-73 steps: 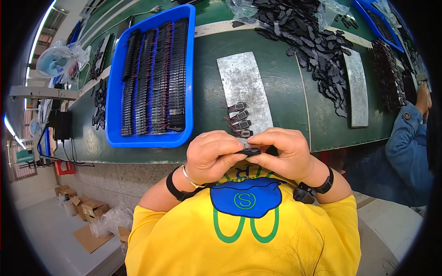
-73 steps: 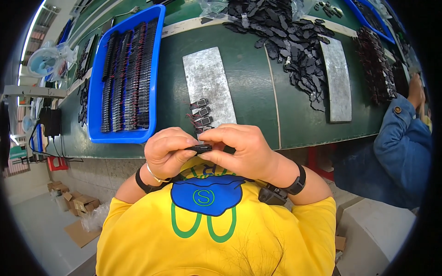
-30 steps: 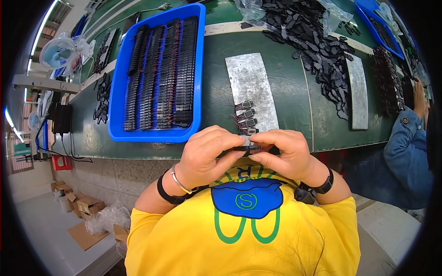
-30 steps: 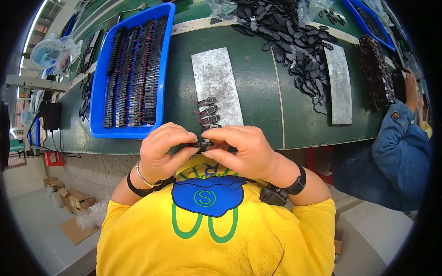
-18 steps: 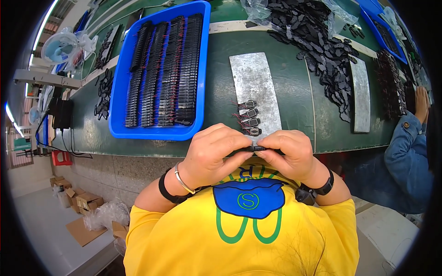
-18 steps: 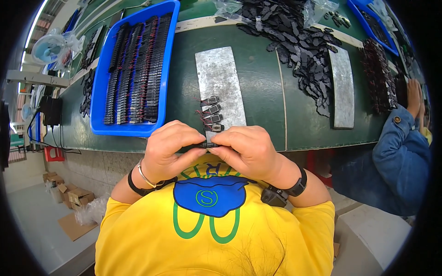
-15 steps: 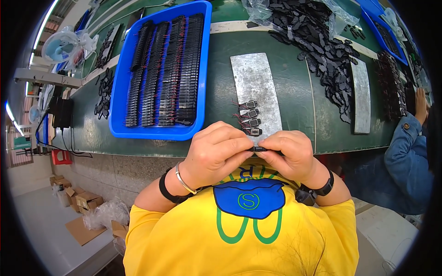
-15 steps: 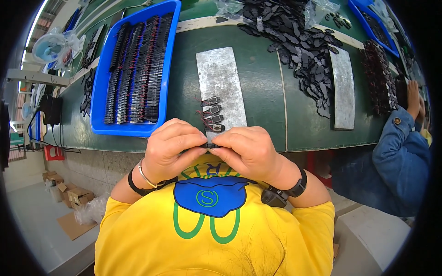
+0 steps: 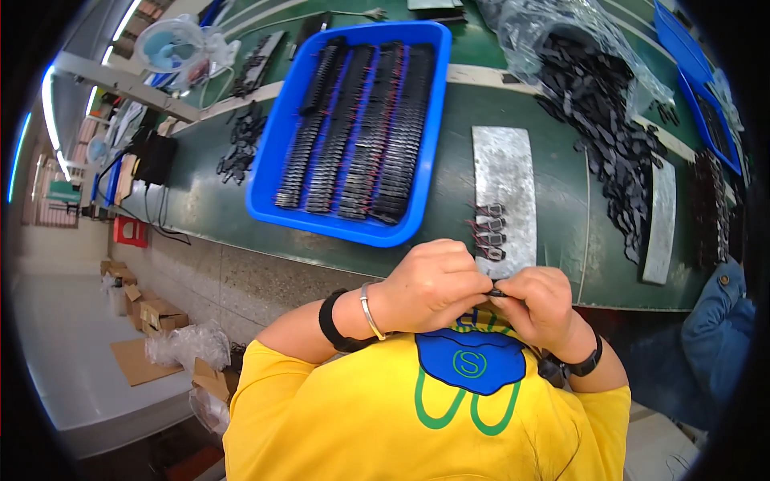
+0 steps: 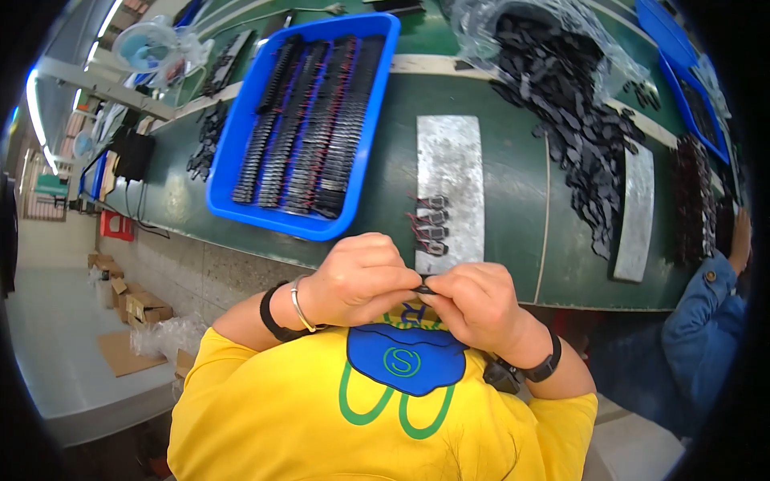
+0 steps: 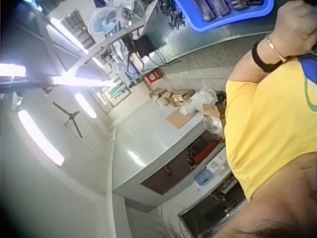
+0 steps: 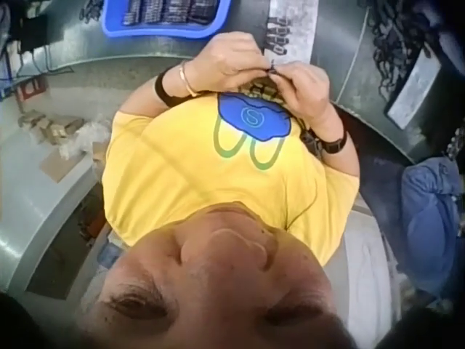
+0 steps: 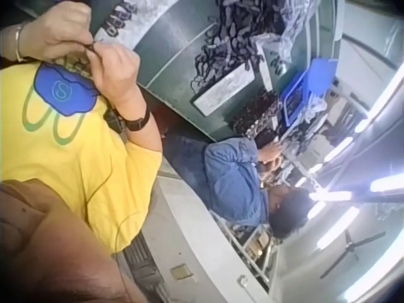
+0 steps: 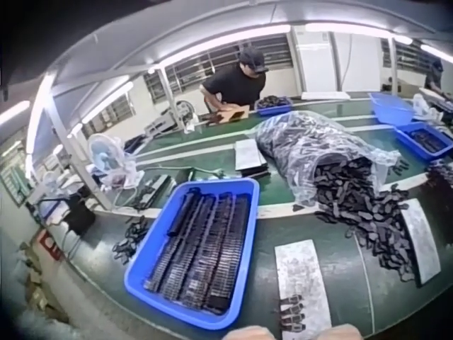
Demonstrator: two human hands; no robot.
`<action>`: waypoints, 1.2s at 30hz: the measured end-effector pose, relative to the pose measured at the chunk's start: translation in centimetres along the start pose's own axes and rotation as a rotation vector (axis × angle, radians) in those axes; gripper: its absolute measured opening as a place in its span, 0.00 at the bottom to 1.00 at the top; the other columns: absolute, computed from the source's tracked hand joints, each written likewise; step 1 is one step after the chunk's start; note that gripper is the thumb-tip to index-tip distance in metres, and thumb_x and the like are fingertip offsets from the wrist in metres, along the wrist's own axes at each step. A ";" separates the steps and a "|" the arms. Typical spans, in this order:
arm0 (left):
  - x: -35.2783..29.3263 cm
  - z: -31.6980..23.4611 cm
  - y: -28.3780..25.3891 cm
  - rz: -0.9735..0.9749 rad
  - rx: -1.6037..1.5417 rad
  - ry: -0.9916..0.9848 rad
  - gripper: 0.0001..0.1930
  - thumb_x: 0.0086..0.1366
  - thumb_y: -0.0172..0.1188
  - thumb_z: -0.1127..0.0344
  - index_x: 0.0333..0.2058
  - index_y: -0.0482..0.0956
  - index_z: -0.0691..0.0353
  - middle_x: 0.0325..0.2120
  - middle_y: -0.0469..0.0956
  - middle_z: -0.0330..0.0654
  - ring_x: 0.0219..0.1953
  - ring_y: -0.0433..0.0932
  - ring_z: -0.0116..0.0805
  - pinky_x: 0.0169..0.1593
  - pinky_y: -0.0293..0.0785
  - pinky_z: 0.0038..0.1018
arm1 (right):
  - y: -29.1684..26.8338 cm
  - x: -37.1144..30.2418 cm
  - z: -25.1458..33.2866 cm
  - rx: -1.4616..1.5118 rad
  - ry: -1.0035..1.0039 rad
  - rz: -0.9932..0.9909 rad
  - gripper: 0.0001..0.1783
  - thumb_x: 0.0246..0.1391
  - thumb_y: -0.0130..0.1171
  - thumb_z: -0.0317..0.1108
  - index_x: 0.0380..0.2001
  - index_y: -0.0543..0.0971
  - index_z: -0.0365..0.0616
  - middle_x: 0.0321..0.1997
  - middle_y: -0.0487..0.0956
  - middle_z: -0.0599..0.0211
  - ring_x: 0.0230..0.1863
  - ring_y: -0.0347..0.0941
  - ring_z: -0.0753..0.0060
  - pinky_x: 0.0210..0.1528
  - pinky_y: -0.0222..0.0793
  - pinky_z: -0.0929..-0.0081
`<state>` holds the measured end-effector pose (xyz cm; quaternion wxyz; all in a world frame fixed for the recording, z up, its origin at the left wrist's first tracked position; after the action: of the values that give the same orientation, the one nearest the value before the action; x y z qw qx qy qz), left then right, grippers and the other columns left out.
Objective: The person picks up a speaker from a blue tray and a plastic casing from a pile, then presses the speaker into the casing by hand. They place the assembled unit onto a metal plate and repeat the process until the plate is full.
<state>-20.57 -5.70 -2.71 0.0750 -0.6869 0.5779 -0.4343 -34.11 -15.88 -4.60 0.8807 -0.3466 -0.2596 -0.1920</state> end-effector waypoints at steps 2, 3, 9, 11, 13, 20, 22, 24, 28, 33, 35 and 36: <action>-0.1 -0.2 -0.8 0.002 0.003 -0.018 0.10 0.43 0.67 0.75 0.28 0.80 0.64 0.21 0.75 0.41 0.23 0.73 0.38 0.27 0.68 0.29 | 0.2 0.8 0.4 0.041 0.021 0.004 0.13 0.38 0.66 0.24 0.30 0.76 0.36 0.21 0.76 0.60 0.20 0.74 0.61 0.22 0.68 0.73; -0.1 -0.4 -1.2 0.001 0.002 -0.028 0.10 0.44 0.67 0.75 0.28 0.80 0.64 0.21 0.76 0.41 0.23 0.73 0.38 0.27 0.68 0.29 | 0.2 1.3 0.6 0.076 0.064 0.012 0.13 0.38 0.66 0.24 0.31 0.76 0.36 0.22 0.77 0.60 0.20 0.75 0.61 0.23 0.68 0.73; -1.0 2.6 -9.0 -0.070 0.104 -0.347 0.09 0.47 0.67 0.74 0.30 0.81 0.64 0.24 0.79 0.41 0.25 0.76 0.33 0.31 0.72 0.26 | -1.2 1.9 0.3 0.205 0.211 0.043 0.14 0.40 0.65 0.25 0.34 0.77 0.35 0.23 0.78 0.60 0.23 0.77 0.65 0.27 0.70 0.77; -1.5 5.5 -12.9 -0.156 0.096 -0.618 0.08 0.49 0.66 0.73 0.31 0.81 0.66 0.25 0.79 0.42 0.27 0.77 0.30 0.33 0.73 0.24 | -2.1 1.1 -0.5 0.115 0.223 0.005 0.14 0.41 0.65 0.24 0.34 0.77 0.35 0.23 0.78 0.61 0.22 0.76 0.67 0.25 0.69 0.77; -2.6 9.1 -16.9 -0.188 0.249 -0.608 0.09 0.50 0.66 0.72 0.32 0.81 0.66 0.25 0.79 0.43 0.28 0.77 0.30 0.35 0.73 0.23 | -2.6 0.3 -0.9 0.080 0.216 -0.009 0.13 0.41 0.65 0.23 0.34 0.77 0.35 0.22 0.78 0.62 0.22 0.76 0.68 0.24 0.69 0.77; -3.3 17.5 -22.2 0.049 0.669 -0.753 0.10 0.50 0.66 0.69 0.33 0.82 0.62 0.27 0.80 0.46 0.31 0.79 0.38 0.38 0.74 0.29 | -3.8 -1.6 -2.2 0.053 0.381 -0.050 0.05 0.48 0.58 0.20 0.31 0.77 0.31 0.25 0.78 0.60 0.22 0.73 0.75 0.26 0.68 0.82; -2.8 18.5 -22.0 0.165 0.780 -0.687 0.09 0.51 0.65 0.66 0.32 0.82 0.58 0.27 0.80 0.46 0.33 0.79 0.44 0.39 0.74 0.34 | -3.8 -1.7 -2.2 0.035 0.396 -0.071 0.06 0.46 0.60 0.20 0.31 0.77 0.33 0.24 0.77 0.60 0.22 0.74 0.73 0.25 0.67 0.81; -2.5 19.0 -21.8 0.216 0.817 -0.660 0.08 0.51 0.64 0.65 0.31 0.82 0.58 0.27 0.80 0.46 0.33 0.79 0.45 0.39 0.74 0.35 | -3.9 -1.9 -2.3 0.004 0.414 -0.113 0.08 0.42 0.63 0.21 0.29 0.77 0.36 0.21 0.77 0.61 0.21 0.74 0.69 0.24 0.67 0.79; -2.2 19.4 -21.3 0.322 0.912 -0.619 0.07 0.52 0.63 0.65 0.30 0.81 0.58 0.28 0.80 0.47 0.33 0.79 0.47 0.40 0.74 0.37 | -4.2 -2.5 -2.5 0.004 0.428 -0.148 0.08 0.42 0.64 0.21 0.29 0.77 0.36 0.21 0.77 0.61 0.21 0.74 0.69 0.24 0.66 0.79; -1.8 19.5 -20.9 0.338 0.942 -0.648 0.07 0.52 0.62 0.65 0.31 0.81 0.58 0.28 0.80 0.47 0.33 0.79 0.48 0.39 0.74 0.38 | -4.5 -2.3 -2.4 0.001 0.424 -0.144 0.08 0.42 0.64 0.21 0.29 0.77 0.36 0.21 0.76 0.61 0.21 0.74 0.69 0.23 0.66 0.78; -1.6 19.7 -20.8 0.347 0.927 -0.641 0.07 0.53 0.62 0.65 0.31 0.80 0.58 0.28 0.80 0.47 0.34 0.79 0.48 0.39 0.74 0.39 | -4.7 -1.7 -2.1 -0.012 0.376 -0.094 0.07 0.44 0.61 0.19 0.30 0.77 0.34 0.23 0.77 0.60 0.21 0.73 0.71 0.25 0.66 0.79; -1.7 19.5 -21.2 0.336 0.952 -0.658 0.08 0.53 0.62 0.65 0.32 0.80 0.58 0.28 0.80 0.47 0.34 0.79 0.48 0.39 0.73 0.40 | -4.7 -1.3 -2.1 -0.019 0.353 -0.069 0.06 0.46 0.59 0.19 0.31 0.77 0.33 0.24 0.77 0.60 0.21 0.73 0.72 0.25 0.66 0.80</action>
<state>8.29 -5.25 -2.69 0.6166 -0.5754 0.3672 -0.3922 -36.88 -20.41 -4.22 0.9023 -0.3066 -0.1108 -0.2822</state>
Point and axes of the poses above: each hand's wrist, its own x-axis towards the middle knuckle, its own y-axis out of the palm, z = x × y, the point moved 4 cm from there along x, towards the middle knuckle
